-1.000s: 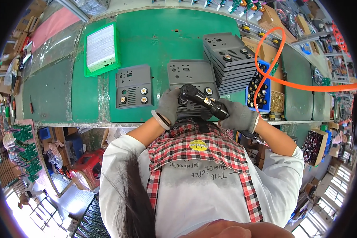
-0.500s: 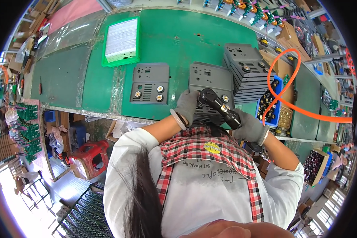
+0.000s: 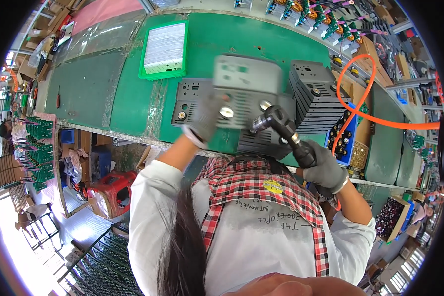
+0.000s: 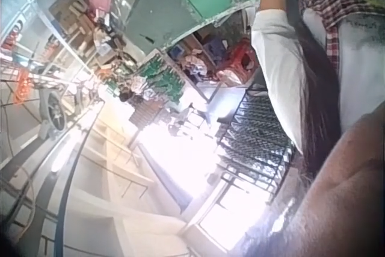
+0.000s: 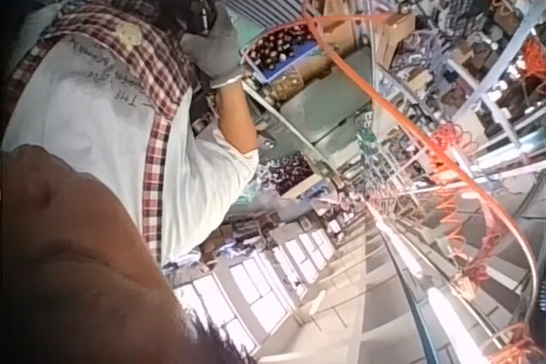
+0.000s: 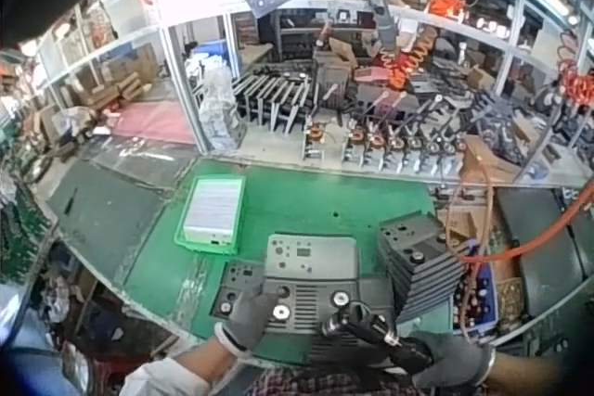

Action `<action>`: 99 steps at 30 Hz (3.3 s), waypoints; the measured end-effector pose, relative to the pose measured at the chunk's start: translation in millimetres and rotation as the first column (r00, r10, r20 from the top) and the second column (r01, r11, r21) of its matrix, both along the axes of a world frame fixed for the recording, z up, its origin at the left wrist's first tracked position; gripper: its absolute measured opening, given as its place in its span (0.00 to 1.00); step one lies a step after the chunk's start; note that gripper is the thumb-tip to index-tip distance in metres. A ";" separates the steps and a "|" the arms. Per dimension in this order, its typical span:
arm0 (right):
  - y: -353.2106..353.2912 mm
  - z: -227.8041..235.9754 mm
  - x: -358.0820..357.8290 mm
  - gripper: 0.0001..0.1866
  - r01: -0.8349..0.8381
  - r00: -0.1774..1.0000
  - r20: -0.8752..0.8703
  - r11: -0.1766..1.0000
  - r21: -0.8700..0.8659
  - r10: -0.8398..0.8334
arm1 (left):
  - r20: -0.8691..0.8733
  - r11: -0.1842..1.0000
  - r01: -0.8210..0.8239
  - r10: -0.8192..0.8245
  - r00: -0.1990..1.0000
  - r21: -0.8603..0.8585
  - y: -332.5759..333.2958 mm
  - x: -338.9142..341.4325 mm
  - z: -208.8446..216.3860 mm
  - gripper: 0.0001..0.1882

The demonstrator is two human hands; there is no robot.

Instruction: Assemble metal electronic housings using an air-powered screwdriver to secure components.

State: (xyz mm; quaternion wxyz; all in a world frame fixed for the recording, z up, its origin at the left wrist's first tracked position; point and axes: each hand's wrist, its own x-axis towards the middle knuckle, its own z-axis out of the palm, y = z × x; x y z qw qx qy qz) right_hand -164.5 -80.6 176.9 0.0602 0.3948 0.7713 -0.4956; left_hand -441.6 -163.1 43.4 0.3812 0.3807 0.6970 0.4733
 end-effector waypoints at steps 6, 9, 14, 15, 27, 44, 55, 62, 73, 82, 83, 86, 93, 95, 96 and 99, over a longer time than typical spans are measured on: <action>12.8 -28.0 36.2 0.26 0.172 0.985 0.012 0.985 -0.018 -0.172 | 0.131 0.984 -0.163 0.172 0.976 -0.079 -54.3 -116.4 -71.5 0.10; 7.3 -36.9 38.6 0.25 0.231 0.973 0.004 0.973 -0.023 -0.231 | -0.043 0.892 -0.212 0.213 0.976 -0.399 -61.4 -123.0 -79.7 0.14; 1.9 -34.5 34.7 0.25 0.292 0.954 0.118 0.946 -0.144 -0.276 | -0.707 0.742 -0.374 -0.186 0.682 -0.556 -51.4 -98.4 -75.6 0.17; 1.9 -36.2 37.5 0.25 0.238 0.965 0.118 0.971 -0.028 -0.233 | -0.706 0.742 -0.371 -0.189 0.683 -0.558 -51.3 -103.3 -81.3 0.17; 27.1 -27.3 32.1 0.21 0.148 0.933 0.328 0.989 0.027 -0.148 | -0.662 0.929 0.132 -0.341 0.667 -0.346 2.6 21.9 -13.9 0.14; 48.0 -34.4 38.8 0.28 -0.147 0.838 0.530 0.989 -0.014 0.132 | -0.291 0.653 0.262 -0.611 0.736 -0.711 16.1 63.7 0.7 0.16; 34.9 -28.9 50.4 0.27 -0.147 0.859 0.497 0.989 0.007 0.124 | -0.292 0.690 0.307 -0.607 0.739 -0.656 10.7 57.3 -8.2 0.14; 19.2 -24.7 52.3 0.26 -0.198 0.775 0.606 0.980 -0.039 0.180 | -0.329 0.686 0.278 -0.613 0.718 -0.672 8.0 62.6 -5.8 0.14; 13.6 -29.5 56.3 0.28 -0.147 0.798 0.594 0.989 0.025 0.103 | -0.338 0.695 0.261 -0.598 0.727 -0.670 6.1 70.1 -0.9 0.14; 13.6 -22.8 50.2 0.28 -0.210 0.783 0.600 0.978 0.001 0.167 | -0.272 0.622 0.264 -0.630 0.727 -0.737 8.8 65.5 6.0 0.17; 16.6 -20.3 47.4 0.28 -0.217 0.781 0.601 0.976 0.002 0.173 | -0.272 0.626 0.260 -0.624 0.733 -0.736 8.7 65.5 5.2 0.17; 24.2 -8.4 29.7 0.28 -0.247 0.815 0.520 0.965 -0.088 0.256 | -0.274 0.592 0.268 -0.666 0.694 -0.760 6.4 65.3 -0.9 0.17; 18.6 -33.7 -16.4 0.29 -0.256 0.867 0.431 0.966 -0.045 0.250 | -0.259 0.680 0.289 -0.584 0.770 -0.673 11.8 63.9 7.2 0.15; 21.1 -31.7 -25.1 0.30 -0.312 0.823 0.493 0.950 -0.025 0.283 | -0.257 0.686 0.265 -0.558 0.789 -0.678 10.9 64.2 2.8 0.15; 23.5 -31.1 -26.4 0.31 -0.322 0.820 0.487 0.946 -0.044 0.301 | -0.257 0.696 0.252 -0.539 0.802 -0.673 10.9 65.0 2.6 0.15; 25.5 -38.2 -23.7 0.31 -0.304 0.824 0.488 0.951 -0.051 0.289 | -0.254 0.716 0.232 -0.502 0.827 -0.659 11.7 65.8 -3.3 0.14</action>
